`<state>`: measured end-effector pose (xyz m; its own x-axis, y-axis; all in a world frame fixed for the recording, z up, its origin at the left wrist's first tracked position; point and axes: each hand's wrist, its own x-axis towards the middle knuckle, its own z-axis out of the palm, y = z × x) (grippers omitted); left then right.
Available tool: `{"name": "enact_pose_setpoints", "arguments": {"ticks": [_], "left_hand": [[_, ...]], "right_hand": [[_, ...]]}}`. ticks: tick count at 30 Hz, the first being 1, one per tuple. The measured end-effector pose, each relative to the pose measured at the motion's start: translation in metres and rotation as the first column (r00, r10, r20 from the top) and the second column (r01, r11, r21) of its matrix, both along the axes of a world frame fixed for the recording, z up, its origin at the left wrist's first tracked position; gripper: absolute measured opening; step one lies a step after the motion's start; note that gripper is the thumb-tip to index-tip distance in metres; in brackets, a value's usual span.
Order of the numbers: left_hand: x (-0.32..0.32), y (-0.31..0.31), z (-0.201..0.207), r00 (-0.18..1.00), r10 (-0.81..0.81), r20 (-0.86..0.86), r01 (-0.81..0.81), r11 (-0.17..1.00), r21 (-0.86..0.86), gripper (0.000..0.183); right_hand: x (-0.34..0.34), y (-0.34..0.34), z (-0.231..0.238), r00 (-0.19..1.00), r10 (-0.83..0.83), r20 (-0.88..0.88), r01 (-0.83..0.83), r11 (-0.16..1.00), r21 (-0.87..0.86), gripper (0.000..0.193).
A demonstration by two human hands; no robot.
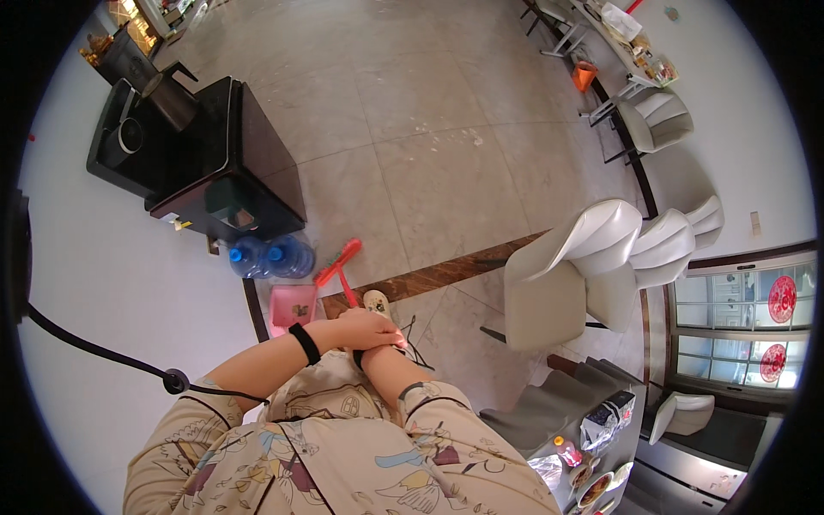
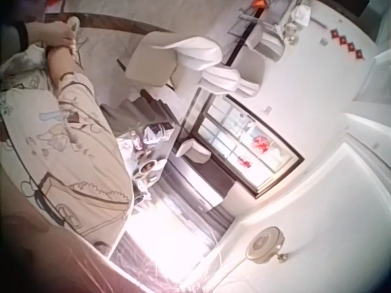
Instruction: Sweeping the floor with a broom and dustpan in a living and dining area, including moving chairs to sweep underneath.
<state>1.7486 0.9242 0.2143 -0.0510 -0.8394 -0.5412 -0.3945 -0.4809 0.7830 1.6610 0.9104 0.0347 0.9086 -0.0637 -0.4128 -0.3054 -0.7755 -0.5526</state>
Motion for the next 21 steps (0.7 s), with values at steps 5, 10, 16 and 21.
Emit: {"name": "enact_pose_setpoints", "arguments": {"ticks": [5,10,16,21], "left_hand": [[-0.008,-0.009,-0.056,0.953,-0.209,-0.217,0.253,0.947,0.199,0.061],[-0.024,-0.013,-0.070,0.942,0.078,-0.326,0.203,0.640,0.741,0.048],[-0.028,-0.021,-0.078,0.865,-0.077,-0.497,0.371,0.765,0.527,0.070],[-0.022,-0.031,-0.055,0.911,-0.168,-0.376,0.355,0.781,0.513,0.068]], "right_hand": [[0.010,0.030,0.021,0.985,0.162,-0.060,-0.165,0.986,-0.033,0.030],[0.001,0.040,0.016,0.973,0.208,-0.099,-0.211,0.977,-0.029,0.030],[-0.007,0.048,0.011,0.968,0.223,-0.114,-0.224,0.974,-0.003,0.030],[-0.016,0.045,0.010,0.972,0.196,-0.130,-0.195,0.981,0.016,0.030]]}}
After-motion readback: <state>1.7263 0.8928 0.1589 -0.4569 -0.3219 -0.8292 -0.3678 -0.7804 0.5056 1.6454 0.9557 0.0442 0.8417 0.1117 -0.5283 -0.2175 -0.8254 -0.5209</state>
